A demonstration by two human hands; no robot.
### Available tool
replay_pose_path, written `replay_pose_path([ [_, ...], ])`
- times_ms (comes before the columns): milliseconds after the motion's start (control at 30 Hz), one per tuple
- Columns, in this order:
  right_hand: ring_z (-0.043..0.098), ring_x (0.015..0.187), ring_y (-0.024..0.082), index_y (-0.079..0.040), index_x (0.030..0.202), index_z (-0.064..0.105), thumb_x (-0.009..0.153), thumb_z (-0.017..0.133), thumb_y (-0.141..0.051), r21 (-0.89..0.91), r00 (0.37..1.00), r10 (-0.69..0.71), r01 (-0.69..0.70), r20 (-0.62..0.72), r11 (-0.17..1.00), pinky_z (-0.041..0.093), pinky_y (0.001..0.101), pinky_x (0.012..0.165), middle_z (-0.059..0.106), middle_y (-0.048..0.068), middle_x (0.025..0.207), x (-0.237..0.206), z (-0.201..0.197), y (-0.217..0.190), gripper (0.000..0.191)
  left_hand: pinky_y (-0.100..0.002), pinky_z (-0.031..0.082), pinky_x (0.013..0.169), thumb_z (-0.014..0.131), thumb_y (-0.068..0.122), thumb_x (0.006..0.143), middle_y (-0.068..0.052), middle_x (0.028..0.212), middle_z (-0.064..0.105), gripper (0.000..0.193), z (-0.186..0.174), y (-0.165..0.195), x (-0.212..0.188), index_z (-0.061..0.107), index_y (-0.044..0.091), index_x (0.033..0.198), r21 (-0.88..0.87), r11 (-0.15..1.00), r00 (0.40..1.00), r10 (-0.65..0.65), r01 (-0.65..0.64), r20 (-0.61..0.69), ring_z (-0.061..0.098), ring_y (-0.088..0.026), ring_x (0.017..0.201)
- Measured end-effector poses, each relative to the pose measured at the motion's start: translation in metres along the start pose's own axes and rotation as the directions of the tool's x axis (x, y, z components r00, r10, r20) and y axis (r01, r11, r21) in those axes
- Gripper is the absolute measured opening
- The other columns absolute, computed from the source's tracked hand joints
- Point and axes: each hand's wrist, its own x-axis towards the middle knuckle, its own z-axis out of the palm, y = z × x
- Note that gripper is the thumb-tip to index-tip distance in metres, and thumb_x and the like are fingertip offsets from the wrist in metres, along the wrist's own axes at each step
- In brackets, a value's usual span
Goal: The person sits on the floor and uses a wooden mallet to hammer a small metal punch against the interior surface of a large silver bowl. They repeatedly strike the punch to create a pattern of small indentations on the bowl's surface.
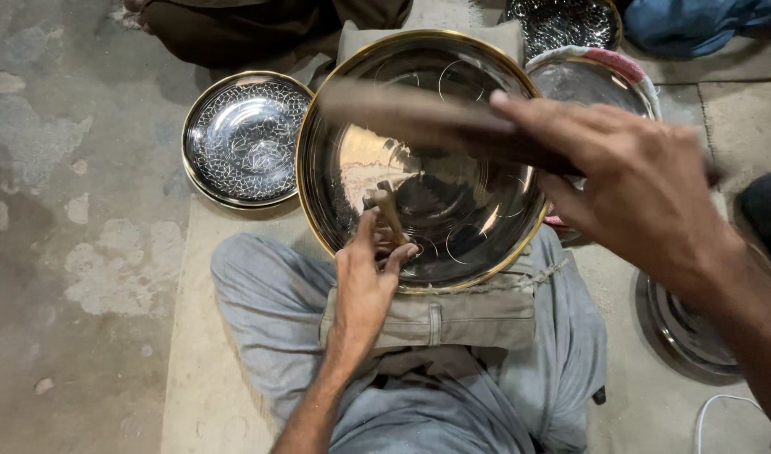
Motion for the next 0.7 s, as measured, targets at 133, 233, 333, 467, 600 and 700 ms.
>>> replay_pose_path([
  [133, 0.074, 0.093, 0.020, -0.037, 0.145, 0.060, 0.096, 0.066, -0.019, -0.336, 0.974, -0.221, 0.222, 0.039, 0.915, 0.059, 0.0326, 0.058, 0.072, 0.000, 0.130, 0.008, -0.003, -0.003, 0.052, -0.034, 0.061, 0.067, 0.078, 0.007, 0.088, -0.014, 0.090, 0.078, 0.055, 0.000, 0.000, -0.003, 0.051, -0.006, 0.134, -0.049, 0.998, 0.999, -0.038, 0.036, -0.035, 0.080, -0.021, 0.080],
  [233, 0.072, 0.086, 0.020, -0.032, 0.147, 0.059, 0.099, 0.064, -0.019, -0.215, 0.984, -0.179, 0.174, -0.003, 0.961, 0.058, 0.0338, 0.060, 0.071, 0.003, 0.131, 0.010, -0.003, -0.009, 0.049, -0.032, 0.061, 0.065, 0.079, 0.009, 0.087, -0.013, 0.090, 0.078, 0.056, 0.001, 0.002, -0.003, 0.052, -0.006, 0.133, -0.040, 0.998, 0.998, -0.047, 0.046, -0.044, 0.078, -0.020, 0.079],
  [333, 0.074, 0.096, 0.021, -0.029, 0.145, 0.060, 0.095, 0.065, -0.021, -0.161, 0.978, -0.208, 0.206, 0.004, 0.965, 0.060, 0.0343, 0.069, 0.071, 0.004, 0.130, 0.013, -0.006, -0.015, 0.051, -0.031, 0.060, 0.060, 0.081, 0.011, 0.086, -0.013, 0.088, 0.078, 0.049, 0.002, 0.005, -0.003, 0.055, -0.005, 0.126, -0.029, 0.995, 0.994, -0.092, 0.091, -0.059, 0.078, -0.019, 0.076],
  [467, 0.074, 0.091, 0.019, -0.028, 0.143, 0.062, 0.093, 0.066, -0.024, -0.194, 0.979, -0.201, 0.200, 0.011, 0.961, 0.060, 0.0352, 0.067, 0.073, 0.005, 0.128, 0.013, -0.006, -0.022, 0.050, -0.029, 0.062, 0.061, 0.081, 0.012, 0.086, -0.012, 0.088, 0.076, 0.054, 0.000, 0.007, -0.005, 0.052, -0.006, 0.128, -0.071, 0.995, 0.995, -0.073, 0.069, -0.065, 0.078, -0.018, 0.077],
  [600, 0.075, 0.096, 0.016, -0.039, 0.144, 0.060, 0.096, 0.063, -0.017, -0.435, 0.960, -0.262, 0.278, 0.096, 0.856, 0.062, 0.0313, 0.072, 0.073, -0.001, 0.130, 0.008, -0.006, -0.020, 0.053, -0.031, 0.058, 0.059, 0.084, 0.014, 0.084, -0.011, 0.083, 0.076, 0.052, -0.002, 0.008, -0.006, 0.055, -0.004, 0.123, -0.029, 0.991, 0.990, -0.133, 0.131, -0.041, 0.077, -0.018, 0.071],
  [700, 0.074, 0.089, 0.021, -0.028, 0.145, 0.063, 0.094, 0.067, -0.020, -0.198, 0.988, -0.153, 0.148, -0.012, 0.969, 0.060, 0.0372, 0.066, 0.074, 0.005, 0.129, 0.002, -0.005, -0.014, 0.052, -0.031, 0.061, 0.060, 0.083, 0.014, 0.085, -0.011, 0.087, 0.076, 0.052, -0.001, 0.007, -0.004, 0.055, -0.003, 0.125, -0.063, 0.993, 0.994, -0.100, 0.097, -0.039, 0.077, -0.018, 0.074],
])
